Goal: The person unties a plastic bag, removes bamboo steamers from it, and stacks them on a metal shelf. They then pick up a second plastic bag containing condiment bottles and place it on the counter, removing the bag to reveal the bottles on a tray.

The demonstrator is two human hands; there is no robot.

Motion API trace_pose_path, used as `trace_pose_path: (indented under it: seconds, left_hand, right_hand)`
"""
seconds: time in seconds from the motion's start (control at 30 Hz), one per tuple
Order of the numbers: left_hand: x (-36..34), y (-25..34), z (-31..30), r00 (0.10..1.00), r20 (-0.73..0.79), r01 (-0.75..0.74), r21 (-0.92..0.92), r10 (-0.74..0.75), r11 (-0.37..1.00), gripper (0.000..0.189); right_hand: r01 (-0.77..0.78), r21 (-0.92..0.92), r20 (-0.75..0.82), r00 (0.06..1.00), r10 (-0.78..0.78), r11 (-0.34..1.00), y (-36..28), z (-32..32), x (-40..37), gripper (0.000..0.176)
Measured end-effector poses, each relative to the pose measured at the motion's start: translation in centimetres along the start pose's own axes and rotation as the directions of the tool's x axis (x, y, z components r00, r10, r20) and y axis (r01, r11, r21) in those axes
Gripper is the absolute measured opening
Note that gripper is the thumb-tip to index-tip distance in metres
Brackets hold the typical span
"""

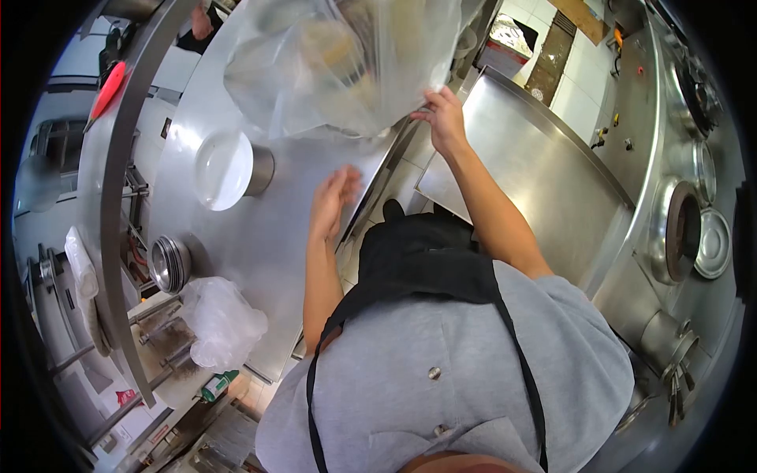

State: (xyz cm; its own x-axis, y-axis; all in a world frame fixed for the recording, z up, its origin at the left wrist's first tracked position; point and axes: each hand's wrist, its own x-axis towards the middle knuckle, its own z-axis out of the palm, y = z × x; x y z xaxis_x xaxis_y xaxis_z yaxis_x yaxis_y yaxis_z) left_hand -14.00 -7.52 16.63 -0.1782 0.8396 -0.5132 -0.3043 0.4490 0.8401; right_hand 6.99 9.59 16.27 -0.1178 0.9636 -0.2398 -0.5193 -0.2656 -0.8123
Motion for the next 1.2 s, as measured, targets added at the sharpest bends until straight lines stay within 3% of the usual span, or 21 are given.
trace_pose_path:
  seconds: [0.03, 0.07, 0.1, 0.13, 0.2, 0.23, 0.3, 0.4, 0.63, 0.7, 0.87, 0.93, 1.0, 1.07, 1.13, 1.2]
  left_hand:
    - [1.3, 0.4, 0.5, 1.0, -0.006, -0.008, -0.003, 0.008, 1.0, 0.031]
    - [2.9, 0.9, 1.3, 0.996, 0.041, -0.066, -0.202, 0.076, 0.977, 0.031]
    - [4.3, 1.1, 1.8, 0.986, 0.076, -0.105, -0.398, 0.147, 0.911, 0.032]
    - [5.7, 1.1, 2.0, 0.986, 0.077, -0.107, -0.402, 0.15, 0.909, 0.032]
    - [8.0, 1.5, 2.7, 0.985, 0.073, -0.064, -0.688, 0.157, 0.723, 0.028]
    - [8.6, 1.7, 3.0, 0.984, 0.076, -0.064, -0.691, 0.16, 0.72, 0.028]
    - [9.1, 1.7, 3.1, 0.995, -0.023, 0.042, -0.781, -0.095, 0.623, 0.019]
    - [9.3, 1.0, 2.4, 0.992, -0.116, -0.056, -0.773, -0.053, 0.632, 0.018]
    - [9.4, 1.3, 1.9, 0.99, -0.144, -0.114, -0.791, -0.001, 0.601, 0.019]
    - [9.5, 1.5, 2.0, 0.985, -0.167, -0.114, -0.825, -0.047, 0.554, 0.02]
    - [9.4, 2.0, 1.7, 0.976, -0.188, -0.09, -0.809, -0.111, 0.581, 0.024]
    - [8.8, 1.6, 1.1, 0.969, -0.202, -0.08, -0.804, -0.144, 0.589, 0.026]
    - [7.9, 1.9, 0.0, 0.978, -0.208, -0.156, -0.688, 0.013, 0.709, 0.026]
    - [6.9, 1.8, -0.5, 0.968, -0.246, -0.139, -0.662, -0.039, 0.736, 0.026]
    - [7.8, 1.8, -1.1, 0.983, -0.183, -0.117, -0.739, -0.031, 0.664, 0.034]
    - [7.6, 1.3, -1.9, 0.97, -0.239, -0.151, -0.726, -0.04, 0.671, 0.033]
  right_hand:
    - [0.042, 0.125, -0.012, 0.999, -0.041, 0.991, -0.2, 0.1, -0.2, 0.012]
    - [0.046, 0.124, -0.006, 0.999, -0.046, 0.991, -0.3, 0.3, -0.3, 0.012]
    - [0.033, 0.112, 0.012, 0.999, -0.035, 0.993, -0.1, 0.3, -0.5, 0.013]
    - [0.02, 0.099, 0.028, 0.999, -0.023, 0.995, 0.0, 0.2, -0.7, 0.014]
    - [0.001, 0.044, 0.017, 1.0, -0.002, 0.999, 0.0, 0.3, -0.9, 0.015]
    - [-0.031, -0.006, 0.001, 1.0, 0.031, 1.0, 0.0, 0.3, -1.0, 0.016]
    - [-0.01, -0.009, -0.003, 1.0, 0.01, 1.0, 0.0, 0.5, -1.0, 0.015]
    - [0.016, 0.009, -0.032, 0.999, -0.016, 1.0, 0.0, 1.4, -0.6, 0.012]
    - [0.083, 0.004, -0.143, 0.986, -0.082, 0.997, 0.9, 2.5, 0.6, 0.012]
    - [0.094, -0.001, -0.146, 0.985, -0.093, 0.996, 1.1, 2.7, 0.9, 0.013]
    - [0.085, 0.02, -0.19, 0.979, -0.08, 0.996, 1.5, 2.8, 1.3, 0.012]
    - [0.213, -0.035, -0.314, 0.925, -0.213, 0.976, 2.3, 2.1, 2.3, 0.016]
    - [0.211, -0.087, -0.275, 0.934, -0.227, 0.974, 1.6, 0.6, 3.7, 0.016]
    - [0.179, -0.136, -0.252, 0.945, -0.209, 0.974, 2.6, -0.2, 3.2, 0.017]
    - [0.138, -0.09, -0.241, 0.958, -0.156, 0.986, 0.8, 0.7, 2.4, 0.016]
    - [0.114, -0.062, -0.261, 0.957, -0.126, 0.992, 0.2, 1.1, 1.2, 0.015]
